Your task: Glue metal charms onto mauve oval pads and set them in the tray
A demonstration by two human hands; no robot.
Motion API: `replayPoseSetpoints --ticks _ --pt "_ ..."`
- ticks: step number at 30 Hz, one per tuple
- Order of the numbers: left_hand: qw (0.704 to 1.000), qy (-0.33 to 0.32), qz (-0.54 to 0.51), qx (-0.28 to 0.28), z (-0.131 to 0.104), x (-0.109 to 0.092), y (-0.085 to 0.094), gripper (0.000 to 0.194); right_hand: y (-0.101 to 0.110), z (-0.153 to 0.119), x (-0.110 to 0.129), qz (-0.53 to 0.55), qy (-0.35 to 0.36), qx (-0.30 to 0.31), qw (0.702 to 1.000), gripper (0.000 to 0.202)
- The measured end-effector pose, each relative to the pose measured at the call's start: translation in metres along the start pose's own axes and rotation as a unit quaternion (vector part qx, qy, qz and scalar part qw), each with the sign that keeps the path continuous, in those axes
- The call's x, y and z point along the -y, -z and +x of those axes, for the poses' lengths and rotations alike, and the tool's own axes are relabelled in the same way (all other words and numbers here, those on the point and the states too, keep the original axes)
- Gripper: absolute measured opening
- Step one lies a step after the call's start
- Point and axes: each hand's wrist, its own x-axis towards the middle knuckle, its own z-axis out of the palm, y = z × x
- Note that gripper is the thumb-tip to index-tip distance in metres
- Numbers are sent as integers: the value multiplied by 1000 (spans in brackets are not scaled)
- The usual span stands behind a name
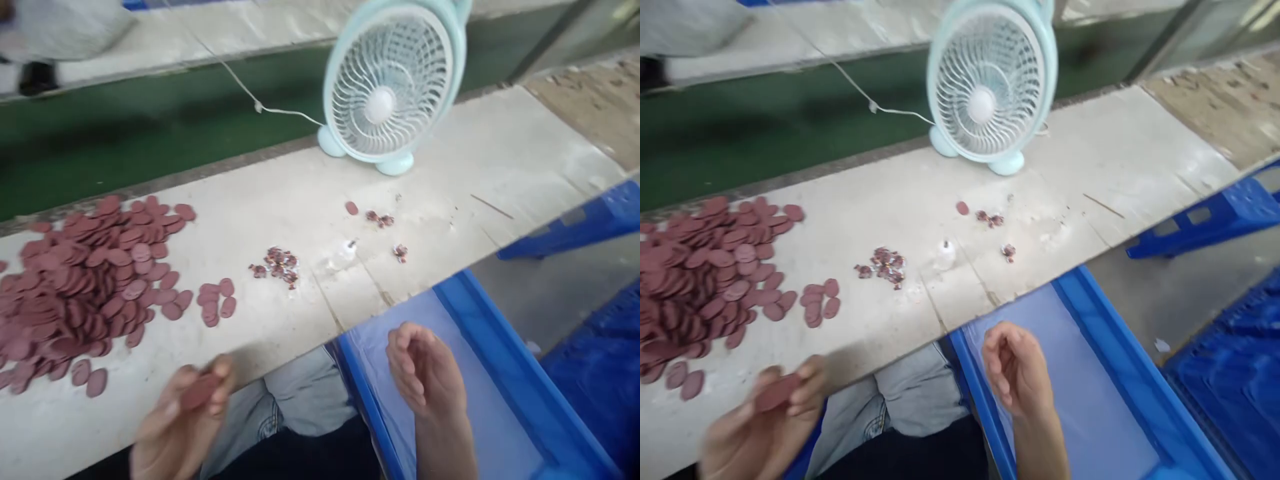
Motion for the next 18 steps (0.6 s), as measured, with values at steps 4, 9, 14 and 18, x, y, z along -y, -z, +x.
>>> replayPoseSetpoints --ticks 4,9,14,18 --pt "911 178 -369 53 6 -23 -67 19 -60 44 0 301 -125 151 933 61" --pt "919 99 -375 70 9 -23 -74 15 -57 49 -3 169 -72 185 965 46" --pt "955 5 -285 83 5 -13 -60 17 22 13 -15 -214 -6 174 961 51" --pt "972 -52 -208 95 7 -15 -61 21 56 39 -53 -378 -10 -31 925 44"
